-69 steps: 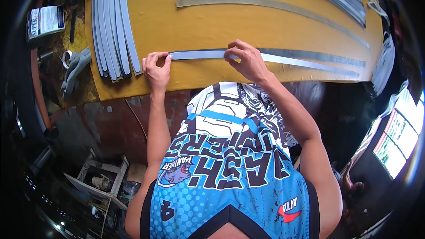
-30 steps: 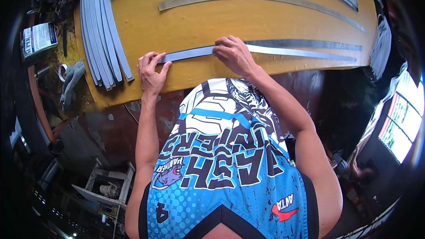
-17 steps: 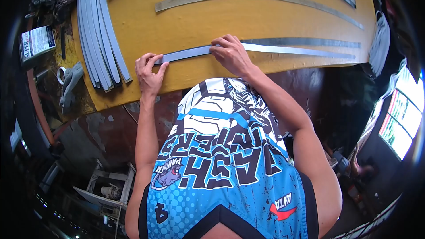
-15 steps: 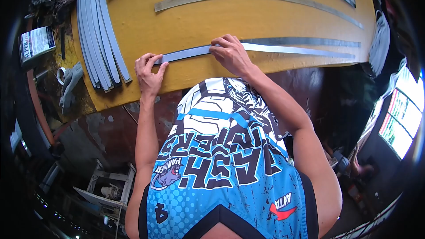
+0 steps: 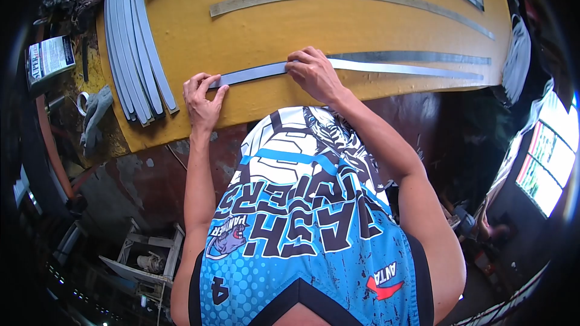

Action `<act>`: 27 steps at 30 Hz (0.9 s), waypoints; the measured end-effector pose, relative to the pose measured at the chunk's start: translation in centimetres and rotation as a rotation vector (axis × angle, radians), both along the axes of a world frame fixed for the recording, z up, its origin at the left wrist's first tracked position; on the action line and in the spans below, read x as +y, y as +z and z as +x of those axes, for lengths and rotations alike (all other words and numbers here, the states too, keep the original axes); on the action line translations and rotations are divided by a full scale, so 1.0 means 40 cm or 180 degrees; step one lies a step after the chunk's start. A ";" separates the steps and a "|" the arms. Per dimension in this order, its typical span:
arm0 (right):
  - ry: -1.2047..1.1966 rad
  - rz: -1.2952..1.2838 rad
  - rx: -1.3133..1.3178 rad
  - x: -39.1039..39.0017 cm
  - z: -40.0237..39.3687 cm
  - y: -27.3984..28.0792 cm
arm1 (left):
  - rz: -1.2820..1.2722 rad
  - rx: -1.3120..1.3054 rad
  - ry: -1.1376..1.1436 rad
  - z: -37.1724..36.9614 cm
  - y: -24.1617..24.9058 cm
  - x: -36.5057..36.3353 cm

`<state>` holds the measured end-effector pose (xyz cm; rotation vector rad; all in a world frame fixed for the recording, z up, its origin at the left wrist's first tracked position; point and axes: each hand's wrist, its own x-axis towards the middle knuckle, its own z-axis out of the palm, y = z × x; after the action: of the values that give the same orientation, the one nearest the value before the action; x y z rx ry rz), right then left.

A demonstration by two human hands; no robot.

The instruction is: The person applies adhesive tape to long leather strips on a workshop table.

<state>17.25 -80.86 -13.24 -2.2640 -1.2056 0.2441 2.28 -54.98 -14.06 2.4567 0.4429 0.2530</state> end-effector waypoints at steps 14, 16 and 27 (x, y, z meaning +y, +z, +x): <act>-0.0007 0.0011 -0.0013 -0.003 -0.002 0.000 | 0.0011 -0.0027 0.0003 -0.001 -0.004 0.001; 0.0000 0.0026 -0.0026 -0.005 -0.001 -0.003 | 0.0022 -0.0052 0.0003 -0.001 -0.006 0.000; 0.0028 0.0119 -0.0203 -0.006 -0.002 -0.008 | 0.0037 -0.0034 0.0022 -0.002 -0.003 -0.003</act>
<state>17.16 -81.11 -13.56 -2.2501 -1.2425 0.1526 2.20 -55.08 -14.18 2.4644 0.4466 0.2719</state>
